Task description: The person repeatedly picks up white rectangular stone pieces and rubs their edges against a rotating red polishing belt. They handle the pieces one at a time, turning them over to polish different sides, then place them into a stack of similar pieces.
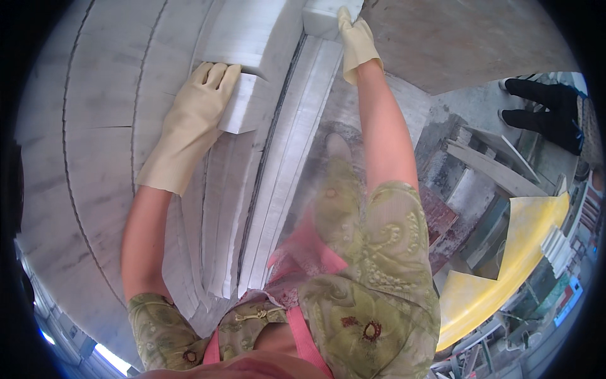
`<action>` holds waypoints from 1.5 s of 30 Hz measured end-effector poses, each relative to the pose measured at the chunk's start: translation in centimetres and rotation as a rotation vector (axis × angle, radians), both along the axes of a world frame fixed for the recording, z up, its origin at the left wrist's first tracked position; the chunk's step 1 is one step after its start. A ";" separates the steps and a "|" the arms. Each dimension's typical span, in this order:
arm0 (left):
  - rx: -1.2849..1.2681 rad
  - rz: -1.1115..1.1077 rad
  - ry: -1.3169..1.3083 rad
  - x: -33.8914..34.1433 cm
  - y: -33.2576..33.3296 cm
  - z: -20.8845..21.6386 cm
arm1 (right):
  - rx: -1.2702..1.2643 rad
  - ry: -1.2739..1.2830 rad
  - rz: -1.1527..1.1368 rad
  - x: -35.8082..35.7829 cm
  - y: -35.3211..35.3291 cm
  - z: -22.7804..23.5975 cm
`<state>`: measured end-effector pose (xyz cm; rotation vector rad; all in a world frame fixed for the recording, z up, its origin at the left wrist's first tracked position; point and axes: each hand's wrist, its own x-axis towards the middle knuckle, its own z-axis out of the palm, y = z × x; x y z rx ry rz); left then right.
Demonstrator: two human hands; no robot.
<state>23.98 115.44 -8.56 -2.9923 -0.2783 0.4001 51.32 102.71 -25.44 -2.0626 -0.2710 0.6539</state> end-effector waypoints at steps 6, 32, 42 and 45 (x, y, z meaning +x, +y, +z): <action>0.062 -0.041 -0.034 -0.1 -0.1 0.1 | -0.470 -0.931 0.482 -0.3 2.9 3.4; 0.114 -0.095 -0.032 -0.2 0.4 -1.0 | -0.527 -1.004 0.661 0.0 1.9 2.1; 0.015 -0.021 -0.100 -0.2 0.3 -1.1 | 0.331 -0.085 0.008 3.8 -4.7 0.2; -0.031 0.015 -0.095 -0.4 0.1 -0.9 | 0.597 0.352 -0.325 3.3 -6.9 -1.4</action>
